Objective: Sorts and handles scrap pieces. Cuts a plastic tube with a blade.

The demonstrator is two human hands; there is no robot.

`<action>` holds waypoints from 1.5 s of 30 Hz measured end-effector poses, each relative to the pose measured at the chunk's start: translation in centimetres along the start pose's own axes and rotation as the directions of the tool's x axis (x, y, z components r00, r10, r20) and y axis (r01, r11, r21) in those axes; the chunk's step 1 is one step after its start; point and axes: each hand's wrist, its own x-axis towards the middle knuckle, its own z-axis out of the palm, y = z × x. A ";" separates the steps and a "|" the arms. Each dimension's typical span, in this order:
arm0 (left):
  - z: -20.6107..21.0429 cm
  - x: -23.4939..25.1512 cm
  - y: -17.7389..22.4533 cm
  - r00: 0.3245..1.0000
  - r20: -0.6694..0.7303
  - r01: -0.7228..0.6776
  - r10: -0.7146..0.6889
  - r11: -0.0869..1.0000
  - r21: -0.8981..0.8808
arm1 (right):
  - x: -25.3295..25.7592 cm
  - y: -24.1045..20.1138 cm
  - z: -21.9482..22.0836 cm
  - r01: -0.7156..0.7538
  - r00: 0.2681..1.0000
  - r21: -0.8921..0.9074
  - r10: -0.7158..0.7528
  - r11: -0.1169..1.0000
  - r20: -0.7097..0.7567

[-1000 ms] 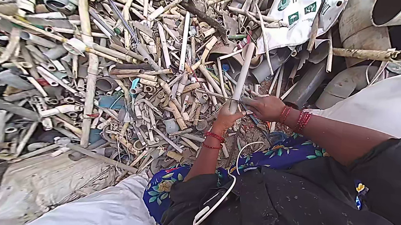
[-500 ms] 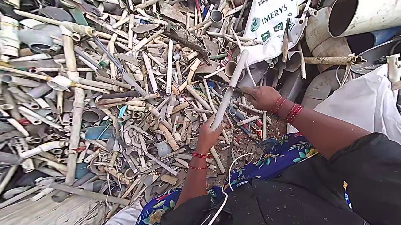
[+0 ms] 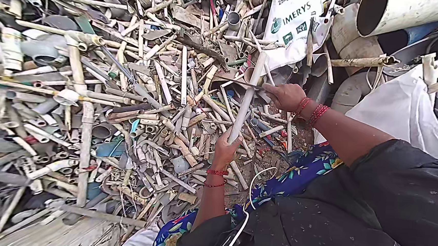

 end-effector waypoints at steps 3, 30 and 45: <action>0.2 -0.2 -0.1 0.998 0.064 -0.018 0.026 0.992 -0.128 | 0.5 2.3 -1.9 -0.253 0.965 0.046 0.255 0.966 -0.065; -0.1 -1.1 -0.9 0.994 -0.034 -0.093 0.101 0.978 0.189 | 0.0 2.8 -3.0 -0.337 0.938 0.086 0.342 0.938 -0.057; 0.9 -1.6 -1.2 0.962 0.267 0.218 -0.064 0.769 -0.601 | 0.1 3.2 -1.6 -0.056 0.998 0.247 0.052 0.967 0.022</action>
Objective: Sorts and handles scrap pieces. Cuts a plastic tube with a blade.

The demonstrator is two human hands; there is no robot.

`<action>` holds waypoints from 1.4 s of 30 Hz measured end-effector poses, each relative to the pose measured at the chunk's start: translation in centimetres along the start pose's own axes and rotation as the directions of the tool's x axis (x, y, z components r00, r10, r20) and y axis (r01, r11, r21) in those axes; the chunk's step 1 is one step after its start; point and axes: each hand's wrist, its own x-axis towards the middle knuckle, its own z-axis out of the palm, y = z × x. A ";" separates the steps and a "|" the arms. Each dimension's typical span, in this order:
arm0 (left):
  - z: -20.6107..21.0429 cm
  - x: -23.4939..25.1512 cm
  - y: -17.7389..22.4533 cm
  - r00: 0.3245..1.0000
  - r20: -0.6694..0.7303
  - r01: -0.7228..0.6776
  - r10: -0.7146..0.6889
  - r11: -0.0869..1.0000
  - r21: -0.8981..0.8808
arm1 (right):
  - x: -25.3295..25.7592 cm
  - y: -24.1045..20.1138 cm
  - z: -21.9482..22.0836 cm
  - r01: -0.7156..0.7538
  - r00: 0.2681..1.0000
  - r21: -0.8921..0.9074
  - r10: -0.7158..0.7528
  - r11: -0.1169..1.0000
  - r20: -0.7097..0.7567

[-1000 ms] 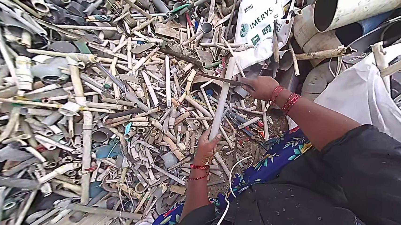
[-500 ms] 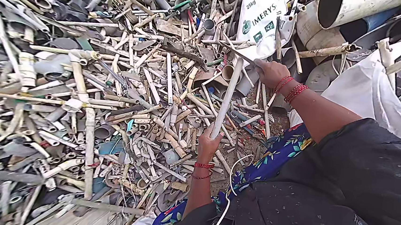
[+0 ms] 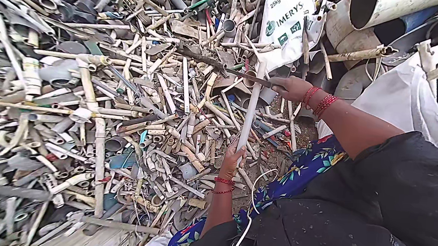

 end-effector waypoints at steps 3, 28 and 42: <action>-0.6 0.3 -0.2 0.999 0.039 0.027 -0.020 0.983 -0.179 | -0.2 -1.9 0.8 0.145 0.986 -0.040 -0.141 0.989 0.085; -1.7 1.3 -2.2 0.706 0.684 0.477 0.184 0.589 -0.652 | -0.6 -3.8 4.5 0.273 0.958 0.095 -0.280 0.957 0.069; 0.7 0.6 -3.1 0.627 0.777 0.552 0.056 0.672 -0.494 | 1.6 -4.6 4.7 -0.012 0.838 0.965 0.529 0.263 -0.134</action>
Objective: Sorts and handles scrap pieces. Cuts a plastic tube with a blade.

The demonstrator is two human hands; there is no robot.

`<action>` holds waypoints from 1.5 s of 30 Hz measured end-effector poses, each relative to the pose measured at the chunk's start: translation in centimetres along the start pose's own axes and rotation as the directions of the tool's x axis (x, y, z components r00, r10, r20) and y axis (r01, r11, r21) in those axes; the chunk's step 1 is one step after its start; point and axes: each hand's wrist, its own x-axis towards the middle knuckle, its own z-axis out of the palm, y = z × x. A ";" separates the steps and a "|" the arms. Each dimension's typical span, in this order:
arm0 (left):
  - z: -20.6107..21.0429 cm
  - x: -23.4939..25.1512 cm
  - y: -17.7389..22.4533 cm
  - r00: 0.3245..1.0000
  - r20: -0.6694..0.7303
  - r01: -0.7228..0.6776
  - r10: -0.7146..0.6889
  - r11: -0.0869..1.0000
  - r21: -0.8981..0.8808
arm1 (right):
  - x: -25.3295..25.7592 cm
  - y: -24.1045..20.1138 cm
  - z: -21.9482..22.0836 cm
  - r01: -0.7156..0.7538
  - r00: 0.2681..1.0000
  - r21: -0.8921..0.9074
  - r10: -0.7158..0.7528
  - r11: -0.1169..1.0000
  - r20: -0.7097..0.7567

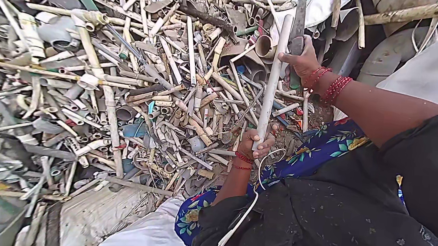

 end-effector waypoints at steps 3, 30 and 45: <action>1.6 1.1 -0.6 0.845 -0.499 -0.029 0.193 0.948 0.316 | 0.6 -0.2 -0.6 0.091 0.989 -0.093 -0.101 0.991 -0.105; 3.5 1.9 2.2 0.516 0.336 0.747 0.788 -0.606 0.273 | -1.5 -0.3 -1.7 0.476 0.842 -0.871 0.224 0.120 0.491; 0.6 2.4 2.4 0.285 -0.749 0.607 0.598 0.492 0.624 | -1.7 0.7 -2.4 0.450 0.779 -0.780 0.236 0.434 0.581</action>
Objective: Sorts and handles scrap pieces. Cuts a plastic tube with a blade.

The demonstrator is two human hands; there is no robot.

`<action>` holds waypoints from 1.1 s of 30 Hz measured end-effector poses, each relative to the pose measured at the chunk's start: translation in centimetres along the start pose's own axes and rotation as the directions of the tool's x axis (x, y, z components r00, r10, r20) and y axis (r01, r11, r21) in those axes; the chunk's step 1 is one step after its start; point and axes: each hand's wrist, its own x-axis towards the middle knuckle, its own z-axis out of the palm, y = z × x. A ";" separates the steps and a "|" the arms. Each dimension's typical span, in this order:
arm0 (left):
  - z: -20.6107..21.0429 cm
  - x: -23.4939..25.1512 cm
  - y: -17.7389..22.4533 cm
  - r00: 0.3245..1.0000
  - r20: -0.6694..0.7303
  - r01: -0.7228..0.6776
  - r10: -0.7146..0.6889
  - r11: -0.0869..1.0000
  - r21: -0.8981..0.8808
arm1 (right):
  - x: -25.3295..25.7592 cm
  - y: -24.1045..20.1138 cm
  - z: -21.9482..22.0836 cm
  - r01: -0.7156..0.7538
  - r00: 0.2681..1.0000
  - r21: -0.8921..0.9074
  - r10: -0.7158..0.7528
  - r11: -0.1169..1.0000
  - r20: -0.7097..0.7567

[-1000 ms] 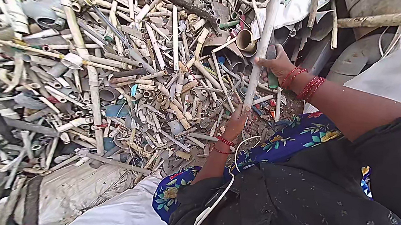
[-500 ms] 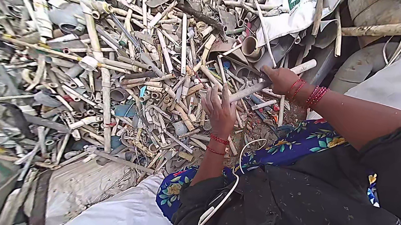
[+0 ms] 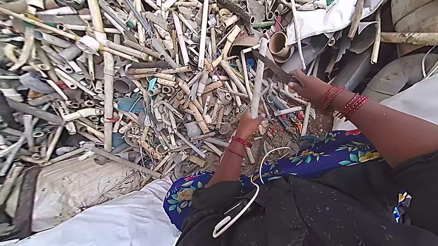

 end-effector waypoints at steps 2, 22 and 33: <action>-0.4 0.3 0.2 0.998 -0.032 -0.060 0.059 0.997 -0.046 | 0.0 0.2 1.2 0.059 0.993 -0.069 -0.051 0.996 0.106; -0.4 -1.1 2.1 0.973 -0.139 -0.129 0.186 0.931 0.341 | -0.5 -2.3 5.4 0.116 0.991 -0.382 -0.078 0.917 0.112; -0.5 -0.9 1.1 0.983 -0.116 -0.170 0.139 0.934 -0.315 | -1.3 -3.9 6.2 0.173 0.981 -0.313 -0.133 0.934 0.143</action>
